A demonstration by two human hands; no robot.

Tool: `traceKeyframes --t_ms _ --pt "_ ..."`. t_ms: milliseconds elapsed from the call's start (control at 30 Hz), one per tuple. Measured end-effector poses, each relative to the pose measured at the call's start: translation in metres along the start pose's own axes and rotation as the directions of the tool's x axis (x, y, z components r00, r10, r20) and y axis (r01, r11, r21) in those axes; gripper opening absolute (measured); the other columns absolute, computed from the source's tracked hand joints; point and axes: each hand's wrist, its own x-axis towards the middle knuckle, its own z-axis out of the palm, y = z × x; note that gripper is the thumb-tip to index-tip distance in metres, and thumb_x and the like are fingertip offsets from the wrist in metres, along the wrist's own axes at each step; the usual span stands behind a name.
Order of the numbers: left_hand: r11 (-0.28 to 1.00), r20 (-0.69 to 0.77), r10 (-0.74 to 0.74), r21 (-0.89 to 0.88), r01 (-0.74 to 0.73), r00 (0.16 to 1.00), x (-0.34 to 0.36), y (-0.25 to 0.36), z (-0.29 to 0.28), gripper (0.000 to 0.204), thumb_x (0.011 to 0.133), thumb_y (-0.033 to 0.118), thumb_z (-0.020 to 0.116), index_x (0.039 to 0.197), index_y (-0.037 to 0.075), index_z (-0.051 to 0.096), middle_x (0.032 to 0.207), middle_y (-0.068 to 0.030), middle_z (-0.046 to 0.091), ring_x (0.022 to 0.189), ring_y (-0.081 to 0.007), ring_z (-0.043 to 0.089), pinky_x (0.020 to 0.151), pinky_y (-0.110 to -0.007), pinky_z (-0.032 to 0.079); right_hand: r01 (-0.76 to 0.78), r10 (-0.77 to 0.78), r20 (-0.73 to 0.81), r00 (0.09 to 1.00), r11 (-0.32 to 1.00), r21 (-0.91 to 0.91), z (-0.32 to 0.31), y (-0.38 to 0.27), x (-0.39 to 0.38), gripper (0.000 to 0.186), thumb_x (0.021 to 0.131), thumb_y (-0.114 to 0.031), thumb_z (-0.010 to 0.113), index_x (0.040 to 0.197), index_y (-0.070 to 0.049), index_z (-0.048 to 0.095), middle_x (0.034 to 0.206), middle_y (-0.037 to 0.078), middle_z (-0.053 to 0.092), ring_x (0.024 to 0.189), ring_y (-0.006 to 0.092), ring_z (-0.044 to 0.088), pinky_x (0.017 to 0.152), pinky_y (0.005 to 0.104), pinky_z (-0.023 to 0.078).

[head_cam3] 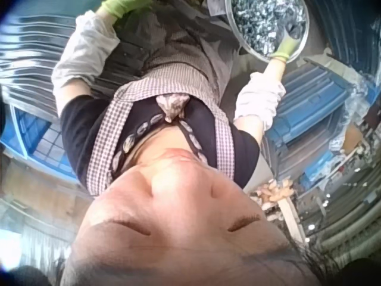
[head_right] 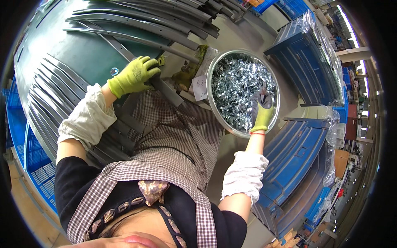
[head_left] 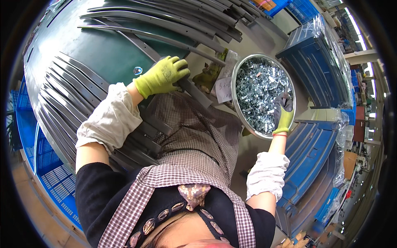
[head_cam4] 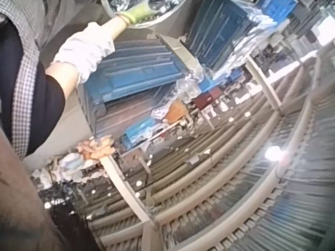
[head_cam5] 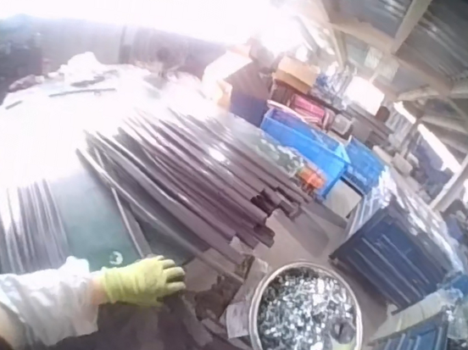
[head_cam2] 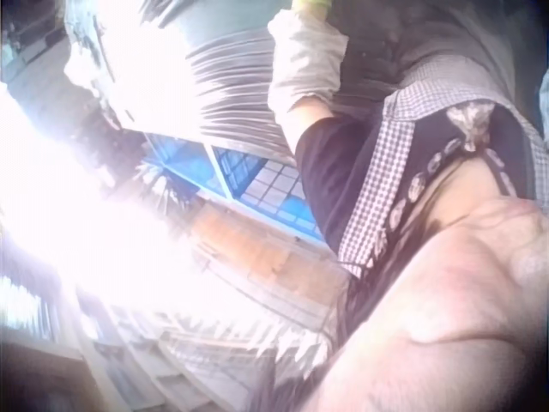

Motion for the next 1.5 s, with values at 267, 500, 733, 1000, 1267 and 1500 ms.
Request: traceKeyframes --t_ms 267,500,733,1000,1267,1500 --pt "0.968 -0.14 0.019 -0.246 -0.053 0.99 -0.019 0.022 -0.027 0.061 0.064 0.028 0.084 0.118 0.008 0.063 0.119 -0.0143 0.06 0.108 -0.0333 0.057 0.094 -0.044 0.047 -0.006 -0.089 0.301 0.949 0.954 0.299 0.036 -0.033 -0.074 0.04 0.079 0.013 0.06 0.116 -0.001 0.057 0.092 0.007 0.065 0.071 0.006 0.057 0.06 0.0166 0.044" --pt "0.913 0.058 0.243 -0.351 -0.208 0.968 -0.041 0.115 -0.034 0.055 0.075 0.032 0.075 0.121 0.006 0.061 0.099 -0.0087 0.063 0.086 -0.025 0.064 0.077 -0.038 0.052 -0.146 -0.016 0.847 0.531 0.983 0.11 0.11 -0.091 -0.183 0.024 0.086 -0.006 0.07 0.107 0.002 0.062 0.089 0.004 0.066 0.07 0.0068 0.058 0.062 0.0205 0.048" --pt "0.765 0.098 0.092 -0.643 -0.008 0.991 -0.042 0.116 -0.037 0.046 0.075 0.02 0.073 0.118 0.006 0.064 0.104 -0.012 0.068 0.089 -0.03 0.067 0.078 -0.038 0.055 -0.385 0.065 0.694 0.717 0.867 0.316 0.118 -0.092 -0.202 0.026 0.089 -0.005 0.068 0.114 0.0 0.06 0.085 0.0 0.063 0.065 0.0067 0.056 0.055 0.0193 0.044" --pt "0.737 0.064 -0.081 -0.668 0.103 0.995 -0.041 0.124 -0.034 0.057 0.069 0.031 0.079 0.117 0.005 0.065 0.098 -0.0134 0.067 0.085 -0.0317 0.067 0.076 -0.038 0.055 -0.378 0.193 0.534 0.823 0.888 0.263 0.13 -0.097 -0.197 0.021 0.092 -0.009 0.063 0.112 -0.002 0.061 0.089 0.003 0.067 0.054 0.0028 0.047 0.048 0.0176 0.038" --pt "0.729 0.078 -0.124 -0.669 0.144 0.989 -0.033 0.126 -0.021 0.057 0.064 0.025 0.08 0.114 0.003 0.066 0.099 -0.0139 0.068 0.087 -0.0321 0.067 0.077 -0.038 0.055 -0.342 0.122 0.488 0.864 0.855 0.391 0.14 -0.081 -0.211 0.025 0.09 -0.002 0.065 0.114 0.004 0.063 0.108 0.008 0.067 0.091 0.0113 0.062 0.084 0.0237 0.051" --pt "0.765 0.045 -0.105 -0.634 0.109 0.994 -0.035 0.119 -0.019 0.049 0.068 0.018 0.077 0.115 0.007 0.066 0.1 -0.0127 0.068 0.085 -0.0299 0.067 0.074 -0.038 0.054 -0.475 0.118 0.566 0.816 0.695 0.54 0.142 -0.074 -0.204 0.035 0.09 -0.003 0.068 0.122 0.003 0.055 0.103 0.008 0.062 0.08 0.0077 0.056 0.072 0.0215 0.05"
